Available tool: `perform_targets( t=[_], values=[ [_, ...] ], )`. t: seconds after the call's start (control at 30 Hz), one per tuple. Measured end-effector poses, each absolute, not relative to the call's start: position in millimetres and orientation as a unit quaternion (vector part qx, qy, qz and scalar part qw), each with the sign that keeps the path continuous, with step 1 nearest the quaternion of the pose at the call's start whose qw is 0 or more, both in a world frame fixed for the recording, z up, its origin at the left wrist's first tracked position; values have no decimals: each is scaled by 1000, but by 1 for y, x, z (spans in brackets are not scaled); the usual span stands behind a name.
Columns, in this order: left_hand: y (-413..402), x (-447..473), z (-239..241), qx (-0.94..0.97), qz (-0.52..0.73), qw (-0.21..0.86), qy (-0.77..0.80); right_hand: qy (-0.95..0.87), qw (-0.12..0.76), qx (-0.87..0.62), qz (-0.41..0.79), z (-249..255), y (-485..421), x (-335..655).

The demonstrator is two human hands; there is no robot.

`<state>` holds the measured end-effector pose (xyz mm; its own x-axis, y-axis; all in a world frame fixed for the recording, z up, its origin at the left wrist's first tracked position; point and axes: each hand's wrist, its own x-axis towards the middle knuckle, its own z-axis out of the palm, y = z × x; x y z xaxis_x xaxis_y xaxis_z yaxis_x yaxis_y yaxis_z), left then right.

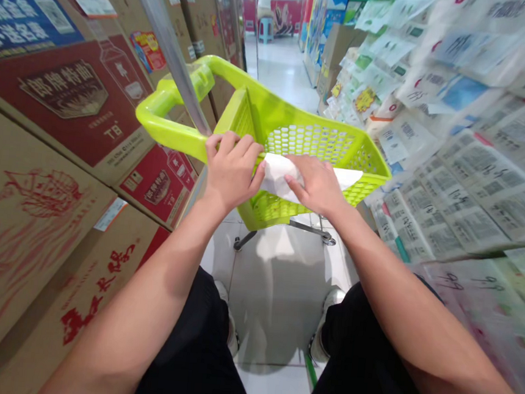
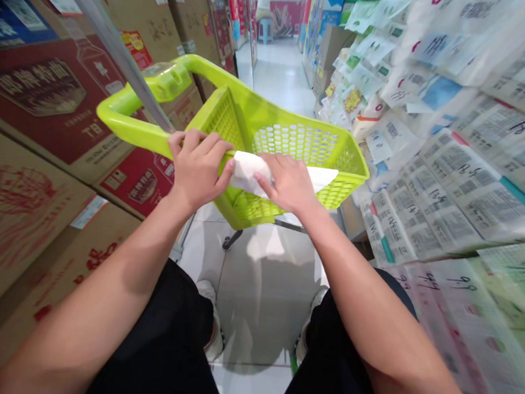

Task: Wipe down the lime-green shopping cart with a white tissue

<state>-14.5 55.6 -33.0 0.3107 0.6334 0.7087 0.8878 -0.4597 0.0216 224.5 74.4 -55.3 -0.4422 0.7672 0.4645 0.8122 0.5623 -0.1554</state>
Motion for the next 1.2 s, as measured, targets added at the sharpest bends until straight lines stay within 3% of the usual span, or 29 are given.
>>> perform_targets(
  t=[0.2, 0.5, 0.73, 1.0, 1.1, 1.2],
  values=[
    [54, -17, -32, -799, -327, 174, -474, -687, 152, -710, -33, -51, 113, 292],
    [53, -13, -32, -788, -338, 174, -484, -850, 270, -447, -71, -57, 70, 211],
    [56, -15, -32, -788, -345, 169, -482, -712, 198, -671, -57, -55, 108, 268],
    [58, -6, -36, -756, -379, 168, -506, -804, 310, -497, -99, -67, 52, 184],
    [59, -9, -35, -751, -373, 169, -518, -815, 274, -504, -80, -63, 64, 197],
    [60, -12, -33, -759, -364, 166, -513, -751, 227, -617, -62, -57, 92, 235]
  ],
)
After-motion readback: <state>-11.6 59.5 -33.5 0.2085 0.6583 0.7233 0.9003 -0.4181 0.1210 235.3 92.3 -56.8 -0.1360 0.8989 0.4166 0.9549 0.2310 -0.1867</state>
